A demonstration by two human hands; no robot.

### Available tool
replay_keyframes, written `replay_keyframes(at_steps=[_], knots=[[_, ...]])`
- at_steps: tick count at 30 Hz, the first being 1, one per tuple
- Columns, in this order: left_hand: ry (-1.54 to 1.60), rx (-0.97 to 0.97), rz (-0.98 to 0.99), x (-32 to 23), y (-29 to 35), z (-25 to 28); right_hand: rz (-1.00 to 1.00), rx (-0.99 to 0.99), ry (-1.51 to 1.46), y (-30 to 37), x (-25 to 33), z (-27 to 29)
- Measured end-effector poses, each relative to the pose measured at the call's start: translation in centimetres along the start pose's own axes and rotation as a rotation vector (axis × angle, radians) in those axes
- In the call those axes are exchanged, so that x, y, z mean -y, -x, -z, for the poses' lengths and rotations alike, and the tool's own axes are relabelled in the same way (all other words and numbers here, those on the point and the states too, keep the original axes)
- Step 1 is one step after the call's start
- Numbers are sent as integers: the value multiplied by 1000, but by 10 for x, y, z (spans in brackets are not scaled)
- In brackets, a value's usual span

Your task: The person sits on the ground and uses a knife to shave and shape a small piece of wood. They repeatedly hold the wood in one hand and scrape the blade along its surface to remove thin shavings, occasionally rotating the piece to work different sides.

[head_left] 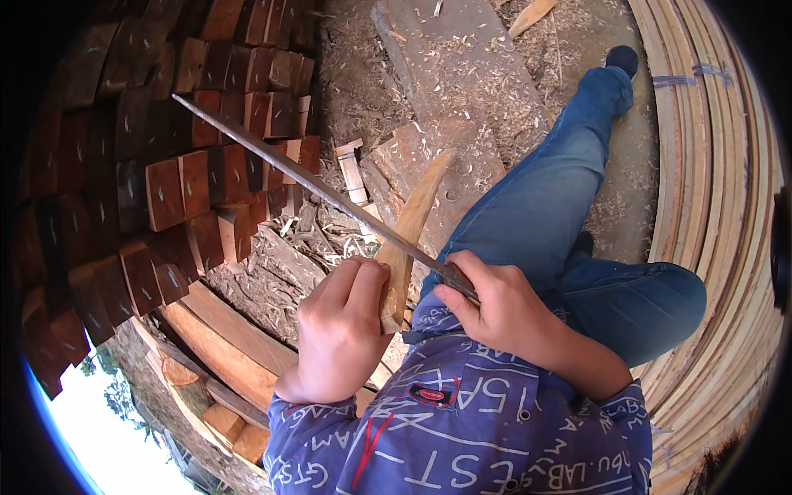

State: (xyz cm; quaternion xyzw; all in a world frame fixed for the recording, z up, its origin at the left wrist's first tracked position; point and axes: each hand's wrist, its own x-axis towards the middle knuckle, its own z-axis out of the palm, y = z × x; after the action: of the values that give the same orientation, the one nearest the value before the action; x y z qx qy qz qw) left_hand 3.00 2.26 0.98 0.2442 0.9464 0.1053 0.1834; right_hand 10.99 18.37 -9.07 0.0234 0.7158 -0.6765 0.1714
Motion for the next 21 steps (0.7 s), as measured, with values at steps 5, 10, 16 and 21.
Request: replay_keyframes(at_steps=[5, 10, 16, 21], knots=[[0, -9, 7, -1, 3, -2, 66, -44, 16, 3, 8, -1], [-12, 23, 63, 5, 5, -2, 39, -1, 30, -7, -3, -7], [-32, 15, 50, -2, 11, -1, 99, -34, 111, 6, 14, -8], [10, -33, 40, 3, 9, -5, -17, -24, 109, 1, -6, -8]])
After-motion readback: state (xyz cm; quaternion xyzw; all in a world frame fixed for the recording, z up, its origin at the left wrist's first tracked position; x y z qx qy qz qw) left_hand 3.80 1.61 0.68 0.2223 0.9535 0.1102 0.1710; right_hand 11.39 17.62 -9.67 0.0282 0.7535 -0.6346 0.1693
